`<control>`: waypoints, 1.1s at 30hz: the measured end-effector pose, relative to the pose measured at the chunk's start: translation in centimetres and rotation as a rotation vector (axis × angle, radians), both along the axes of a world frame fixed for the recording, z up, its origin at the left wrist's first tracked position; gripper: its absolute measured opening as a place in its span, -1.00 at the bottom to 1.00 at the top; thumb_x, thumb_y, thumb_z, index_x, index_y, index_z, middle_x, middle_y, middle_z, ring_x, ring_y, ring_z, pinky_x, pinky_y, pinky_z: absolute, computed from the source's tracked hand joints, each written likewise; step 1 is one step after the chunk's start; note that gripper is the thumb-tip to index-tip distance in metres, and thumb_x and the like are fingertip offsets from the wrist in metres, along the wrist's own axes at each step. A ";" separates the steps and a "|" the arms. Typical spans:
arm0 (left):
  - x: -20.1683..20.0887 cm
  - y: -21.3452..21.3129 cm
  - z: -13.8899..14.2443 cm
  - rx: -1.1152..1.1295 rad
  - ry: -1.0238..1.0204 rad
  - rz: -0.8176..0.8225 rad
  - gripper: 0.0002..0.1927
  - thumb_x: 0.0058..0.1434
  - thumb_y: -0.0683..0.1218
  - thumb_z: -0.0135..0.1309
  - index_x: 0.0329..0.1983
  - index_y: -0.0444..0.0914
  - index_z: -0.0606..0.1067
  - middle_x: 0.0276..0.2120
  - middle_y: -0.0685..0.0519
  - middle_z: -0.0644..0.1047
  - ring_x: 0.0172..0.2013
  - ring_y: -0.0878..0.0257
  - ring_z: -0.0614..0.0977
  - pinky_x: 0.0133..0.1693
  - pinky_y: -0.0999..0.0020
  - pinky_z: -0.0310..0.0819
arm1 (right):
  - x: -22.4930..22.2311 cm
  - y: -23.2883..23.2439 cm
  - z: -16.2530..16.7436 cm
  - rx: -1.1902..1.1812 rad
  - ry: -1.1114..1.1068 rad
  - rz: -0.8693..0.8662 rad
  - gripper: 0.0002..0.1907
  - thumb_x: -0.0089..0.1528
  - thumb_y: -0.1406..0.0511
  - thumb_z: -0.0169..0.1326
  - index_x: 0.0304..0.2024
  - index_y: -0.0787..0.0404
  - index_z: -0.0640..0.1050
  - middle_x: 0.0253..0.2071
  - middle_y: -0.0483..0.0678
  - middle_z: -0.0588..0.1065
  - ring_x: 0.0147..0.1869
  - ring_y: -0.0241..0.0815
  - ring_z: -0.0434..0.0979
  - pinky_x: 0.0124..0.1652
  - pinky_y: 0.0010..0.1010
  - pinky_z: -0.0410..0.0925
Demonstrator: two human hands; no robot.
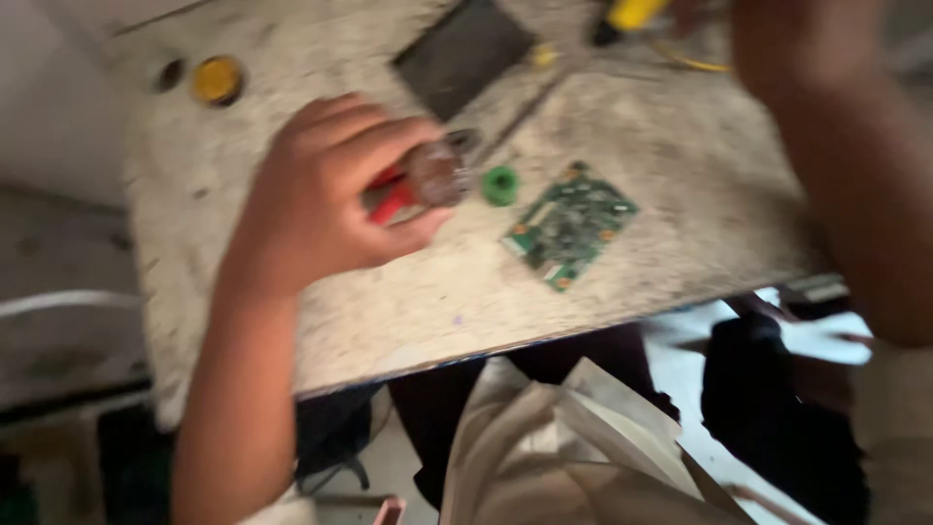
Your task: The person sits at a workbench and solders a component onto a green circuit board using a soldering iron, holding the board steady with one hand. They periodically clean the soldering iron tip on a metal rest, use pliers to handle parts, and reposition the board while working on its connections.
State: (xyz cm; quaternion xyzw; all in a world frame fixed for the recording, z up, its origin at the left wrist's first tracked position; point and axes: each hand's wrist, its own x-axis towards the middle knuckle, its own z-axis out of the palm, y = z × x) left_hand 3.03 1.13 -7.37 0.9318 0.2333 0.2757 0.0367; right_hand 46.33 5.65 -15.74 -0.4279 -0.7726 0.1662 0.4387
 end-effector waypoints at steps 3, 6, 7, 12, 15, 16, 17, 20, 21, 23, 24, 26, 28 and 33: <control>-0.3 0.3 -0.4 0.012 -0.008 -0.017 -0.47 0.11 0.05 0.46 0.03 -0.31 0.57 -0.12 -0.07 0.63 -0.10 0.06 0.65 0.01 0.13 0.55 | -1.0 0.3 0.0 -0.065 0.207 0.137 -0.67 0.59 0.27 -0.23 -0.03 0.31 0.54 -0.17 0.07 0.55 -0.15 -0.06 0.62 -0.20 -0.30 0.49; -0.2 0.5 -0.7 0.009 -0.011 -0.014 -0.47 0.12 0.07 0.47 0.01 -0.32 0.57 -0.14 -0.06 0.62 -0.10 0.08 0.66 0.01 0.15 0.56 | -2.7 0.0 1.0 -0.072 0.269 0.237 -0.66 0.62 0.24 -0.24 0.00 0.33 0.51 -0.15 0.09 0.53 -0.15 -0.06 0.61 -0.22 -0.32 0.49; -0.2 0.6 -0.8 0.028 -0.016 -0.017 -0.45 0.13 0.09 0.47 0.03 -0.32 0.57 -0.11 -0.07 0.62 -0.08 0.08 0.66 0.03 0.16 0.55 | -3.3 -0.3 1.5 -0.069 0.276 0.260 -0.66 0.63 0.23 -0.24 0.01 0.33 0.50 -0.14 0.09 0.53 -0.15 -0.06 0.61 -0.22 -0.33 0.49; -0.4 0.5 -1.2 0.034 -0.010 0.005 -0.42 0.11 0.12 0.48 0.04 -0.32 0.57 -0.08 -0.06 0.62 -0.04 0.09 0.65 0.05 0.18 0.53 | -5.2 -0.8 3.2 -0.048 0.255 0.340 -0.62 0.68 0.18 -0.26 0.07 0.36 0.45 -0.10 0.12 0.50 -0.15 -0.05 0.60 -0.24 -0.37 0.48; -0.3 0.4 -1.3 0.026 -0.002 0.021 -0.41 0.10 0.13 0.48 0.03 -0.31 0.57 -0.08 -0.06 0.62 -0.03 0.09 0.64 0.06 0.17 0.51 | -5.4 -1.1 3.3 -0.047 0.264 0.351 -0.60 0.71 0.15 -0.27 0.10 0.38 0.42 -0.08 0.13 0.48 -0.15 -0.05 0.60 -0.26 -0.39 0.48; -0.3 0.4 -1.2 0.022 -0.001 0.019 -0.40 0.10 0.14 0.48 0.04 -0.31 0.57 -0.08 -0.06 0.62 -0.03 0.09 0.63 0.07 0.17 0.51 | -5.4 -1.1 3.2 -0.040 0.251 0.350 -0.59 0.71 0.15 -0.28 0.11 0.39 0.42 -0.07 0.15 0.47 -0.14 -0.04 0.60 -0.26 -0.38 0.48; -0.3 0.4 -1.2 0.018 0.001 0.018 -0.40 0.10 0.14 0.48 0.04 -0.31 0.57 -0.08 -0.06 0.62 -0.03 0.09 0.63 0.07 0.17 0.50 | -5.4 -1.2 3.1 -0.033 0.238 0.349 -0.59 0.71 0.16 -0.28 0.12 0.40 0.42 -0.07 0.16 0.47 -0.14 -0.03 0.60 -0.26 -0.38 0.48; -0.2 0.4 -1.2 0.017 0.010 0.015 -0.39 0.11 0.15 0.48 0.05 -0.32 0.56 -0.08 -0.05 0.62 -0.02 0.09 0.63 0.08 0.17 0.50 | -5.3 -0.9 2.9 -0.036 0.228 0.346 -0.58 0.70 0.14 -0.27 0.11 0.39 0.42 -0.10 0.17 0.48 -0.15 -0.04 0.62 -0.28 -0.38 0.47; -0.2 0.4 -1.2 0.021 0.011 0.016 -0.39 0.11 0.15 0.48 0.05 -0.31 0.56 -0.08 -0.06 0.62 -0.02 0.08 0.63 0.08 0.16 0.50 | -5.3 -0.8 2.8 -0.038 0.224 0.344 -0.57 0.69 0.13 -0.26 0.10 0.39 0.43 -0.10 0.17 0.49 -0.16 -0.04 0.63 -0.28 -0.39 0.47; -0.3 0.4 -1.2 0.030 0.011 0.017 -0.39 0.10 0.15 0.48 0.05 -0.31 0.57 -0.07 -0.06 0.62 0.00 0.07 0.63 0.10 0.15 0.49 | -5.1 -0.6 2.8 -0.039 0.226 0.358 -0.56 0.70 0.11 -0.26 0.09 0.38 0.43 -0.13 0.15 0.49 -0.19 -0.07 0.61 -0.29 -0.40 0.46; -0.3 0.4 -1.3 0.037 0.012 0.016 -0.38 0.10 0.16 0.48 0.05 -0.31 0.57 -0.07 -0.07 0.62 0.00 0.06 0.63 0.10 0.15 0.49 | -5.1 -0.6 2.8 -0.039 0.232 0.375 -0.55 0.72 0.10 -0.26 0.08 0.37 0.43 -0.15 0.14 0.48 -0.22 -0.10 0.59 -0.28 -0.41 0.46; -0.3 0.4 -1.3 0.051 0.015 0.017 -0.37 0.09 0.17 0.48 0.05 -0.31 0.57 -0.07 -0.08 0.62 0.01 0.05 0.63 0.09 0.14 0.49 | -5.1 -0.5 2.9 -0.018 0.205 0.383 -0.57 0.73 0.13 -0.29 0.07 0.36 0.42 -0.16 0.13 0.48 -0.24 -0.13 0.58 -0.27 -0.43 0.46; -0.3 0.5 -1.4 0.040 0.021 0.016 -0.37 0.10 0.17 0.48 0.06 -0.32 0.56 -0.07 -0.08 0.62 0.00 0.06 0.64 0.10 0.14 0.49 | -5.2 -0.7 3.0 -0.006 0.186 0.391 -0.59 0.72 0.14 -0.29 0.07 0.36 0.42 -0.16 0.12 0.48 -0.23 -0.13 0.58 -0.27 -0.43 0.47; -0.3 0.4 -1.3 0.019 0.020 0.017 -0.37 0.10 0.17 0.49 0.05 -0.32 0.57 -0.09 -0.07 0.62 -0.02 0.07 0.64 0.09 0.15 0.49 | -5.6 -1.4 3.8 0.037 0.096 0.332 -0.62 0.70 0.19 -0.30 0.09 0.36 0.42 -0.16 0.11 0.49 -0.21 -0.14 0.60 -0.26 -0.45 0.47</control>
